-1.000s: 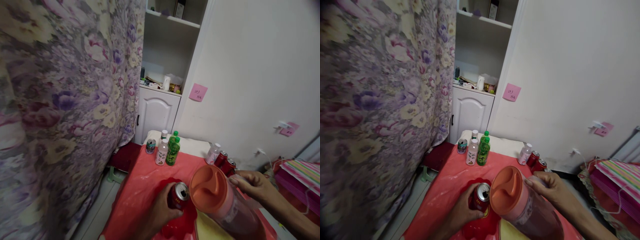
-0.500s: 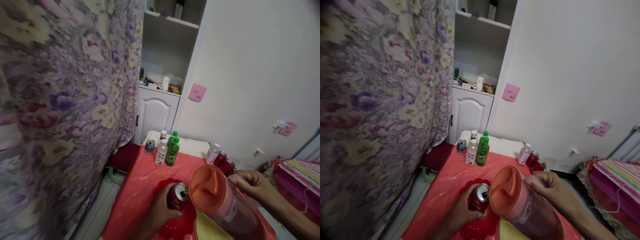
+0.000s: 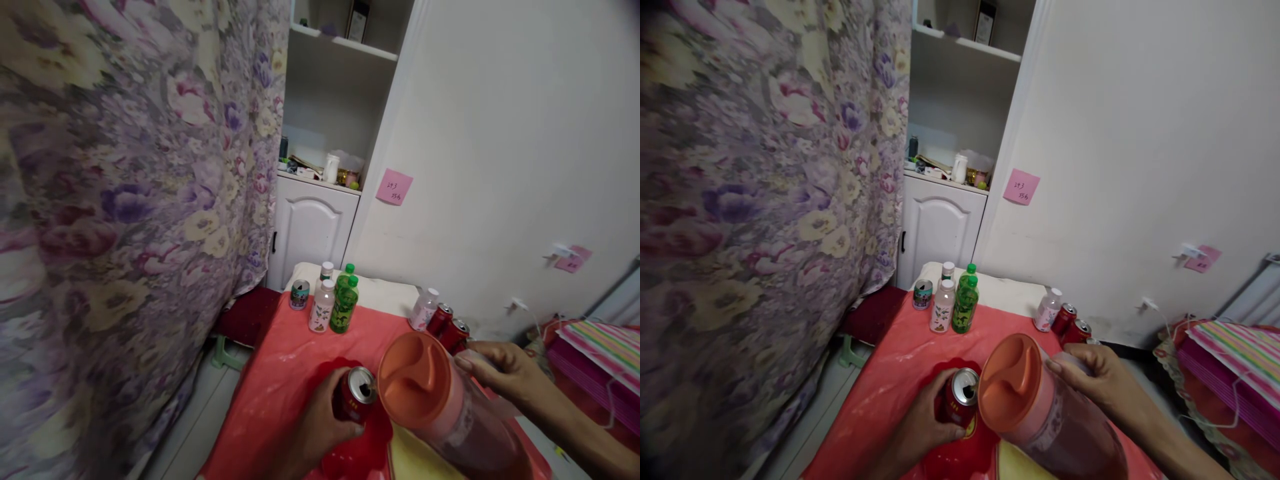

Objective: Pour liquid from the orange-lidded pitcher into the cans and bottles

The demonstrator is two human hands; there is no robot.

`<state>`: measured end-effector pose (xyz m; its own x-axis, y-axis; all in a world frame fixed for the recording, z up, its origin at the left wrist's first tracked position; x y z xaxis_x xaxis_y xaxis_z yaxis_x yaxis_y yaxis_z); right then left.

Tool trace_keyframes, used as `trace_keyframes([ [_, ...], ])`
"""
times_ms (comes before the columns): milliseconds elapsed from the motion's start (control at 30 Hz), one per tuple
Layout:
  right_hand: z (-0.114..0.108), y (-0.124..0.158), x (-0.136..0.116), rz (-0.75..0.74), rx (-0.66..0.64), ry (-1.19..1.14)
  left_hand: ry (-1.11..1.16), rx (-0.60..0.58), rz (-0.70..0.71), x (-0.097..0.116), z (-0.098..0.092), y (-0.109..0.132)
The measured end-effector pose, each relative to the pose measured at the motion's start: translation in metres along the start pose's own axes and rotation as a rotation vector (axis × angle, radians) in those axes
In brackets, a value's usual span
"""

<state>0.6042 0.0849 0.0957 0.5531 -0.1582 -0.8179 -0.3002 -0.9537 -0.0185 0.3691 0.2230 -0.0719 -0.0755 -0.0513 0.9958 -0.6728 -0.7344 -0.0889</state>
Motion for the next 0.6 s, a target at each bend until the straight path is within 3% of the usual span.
trace_keyframes([
  [600,0.0028,-0.0027,0.0077,-0.008,0.002,-0.020,0.008,0.010,-0.010,0.0017,-0.0010,-0.0013],
])
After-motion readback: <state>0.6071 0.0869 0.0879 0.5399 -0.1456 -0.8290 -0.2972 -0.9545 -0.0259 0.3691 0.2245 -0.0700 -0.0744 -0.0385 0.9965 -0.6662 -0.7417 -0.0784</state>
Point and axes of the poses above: each hand's wrist, its own y-axis away from the middle knuckle, its own z-axis out of the palm, x = y × z, the point moved 5 cm from there along -y, towards the middle knuckle, and after that the axes turned 2 degrees about z, right-handed, at the moved point
